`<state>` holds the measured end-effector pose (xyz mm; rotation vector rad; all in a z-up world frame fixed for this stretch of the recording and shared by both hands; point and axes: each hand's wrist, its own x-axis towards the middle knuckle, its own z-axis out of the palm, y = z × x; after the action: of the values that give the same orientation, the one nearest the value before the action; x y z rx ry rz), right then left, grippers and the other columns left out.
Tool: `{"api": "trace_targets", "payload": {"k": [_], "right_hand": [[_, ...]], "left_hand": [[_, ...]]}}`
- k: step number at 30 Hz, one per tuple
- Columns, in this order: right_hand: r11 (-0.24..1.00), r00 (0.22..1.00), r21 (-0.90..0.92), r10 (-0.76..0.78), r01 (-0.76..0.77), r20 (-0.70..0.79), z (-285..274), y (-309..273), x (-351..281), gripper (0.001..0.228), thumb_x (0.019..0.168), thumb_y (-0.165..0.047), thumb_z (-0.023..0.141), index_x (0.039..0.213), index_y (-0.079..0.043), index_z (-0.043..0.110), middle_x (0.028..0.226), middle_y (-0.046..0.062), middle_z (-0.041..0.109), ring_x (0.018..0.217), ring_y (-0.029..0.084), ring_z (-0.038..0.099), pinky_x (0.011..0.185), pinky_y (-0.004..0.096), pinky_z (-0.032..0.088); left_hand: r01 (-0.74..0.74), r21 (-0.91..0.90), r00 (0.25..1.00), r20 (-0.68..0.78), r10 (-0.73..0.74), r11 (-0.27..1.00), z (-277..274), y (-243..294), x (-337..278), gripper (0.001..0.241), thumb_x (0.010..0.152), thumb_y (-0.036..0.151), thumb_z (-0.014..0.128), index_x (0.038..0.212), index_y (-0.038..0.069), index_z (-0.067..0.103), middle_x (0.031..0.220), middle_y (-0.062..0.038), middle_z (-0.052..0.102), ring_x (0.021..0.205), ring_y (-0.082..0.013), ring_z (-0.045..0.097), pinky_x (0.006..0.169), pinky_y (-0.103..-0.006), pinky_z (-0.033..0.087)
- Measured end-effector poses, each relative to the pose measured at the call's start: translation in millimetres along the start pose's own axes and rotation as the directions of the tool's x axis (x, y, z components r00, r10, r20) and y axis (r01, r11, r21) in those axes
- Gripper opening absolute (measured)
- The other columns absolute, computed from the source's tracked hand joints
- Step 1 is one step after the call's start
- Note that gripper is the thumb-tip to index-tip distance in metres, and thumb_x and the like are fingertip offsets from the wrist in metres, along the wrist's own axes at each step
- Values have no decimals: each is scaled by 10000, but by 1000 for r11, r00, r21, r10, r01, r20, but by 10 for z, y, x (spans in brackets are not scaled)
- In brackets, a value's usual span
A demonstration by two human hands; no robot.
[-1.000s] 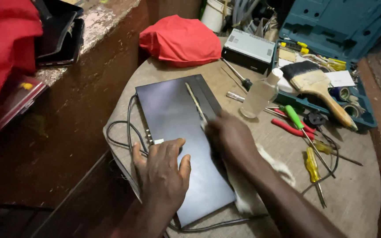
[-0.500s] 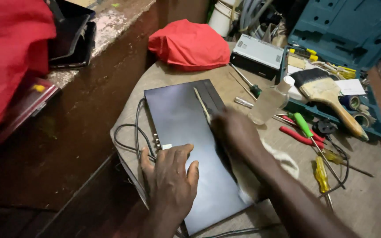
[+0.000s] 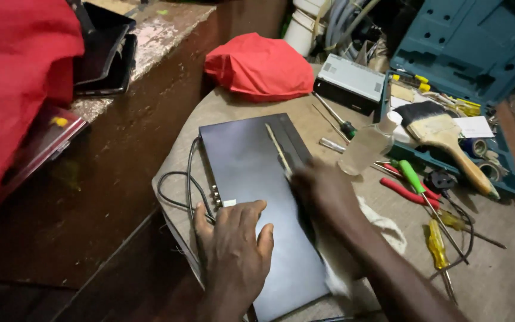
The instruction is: Cleaning the surface of an electronic device with a cloth and applying liquid along a seam using a squeeze bottle and a tool.
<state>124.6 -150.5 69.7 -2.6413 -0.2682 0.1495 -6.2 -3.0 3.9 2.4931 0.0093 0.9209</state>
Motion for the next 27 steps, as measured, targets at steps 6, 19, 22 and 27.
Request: {"api": "trace_targets", "payload": {"k": [6, 19, 22, 27], "right_hand": [[964, 995, -267, 13, 16, 103, 60, 321, -419, 198, 925, -398, 602, 943, -275, 756, 927, -4, 618, 879, 220, 672, 675, 431, 468], [978, 998, -205, -42, 50, 42, 78, 299, -483, 161, 875, -367, 619, 806, -237, 684, 887, -5, 652, 837, 244, 684, 679, 444, 463], [963, 984, -210, -176, 170, -8, 181, 245, 30, 212, 851, -367, 635, 767, -176, 675, 844, 31, 607, 791, 289, 653, 632, 469, 404], [944, 966, -223, -256, 243, -31, 133, 90, 43, 344, 993, -357, 591, 764, -109, 656, 788, 46, 534, 695, 286, 601, 576, 472, 365]], "left_hand": [[-9, 42, 1000, -6, 9, 999, 35, 12, -24, 386, 911, 316, 747, 1272, 208, 663, 1157, 68, 735, 1052, -229, 641, 1177, -712, 283], [29, -6, 1000, -10, -29, 1000, 65, -17, 20, 391, 890, 307, 749, 1259, 214, 661, 1161, 70, 733, 1064, -226, 637, 1177, -727, 249], [12, -1, 1000, -23, -12, 1000, 89, -12, 13, 399, 876, 308, 751, 1253, 215, 659, 1162, 73, 736, 1062, -232, 637, 1178, -727, 251], [35, -13, 999, 12, -35, 999, 54, -13, 5, 406, 896, 275, 759, 1282, 195, 661, 1167, 60, 741, 1078, -229, 646, 1182, -754, 232]]}}
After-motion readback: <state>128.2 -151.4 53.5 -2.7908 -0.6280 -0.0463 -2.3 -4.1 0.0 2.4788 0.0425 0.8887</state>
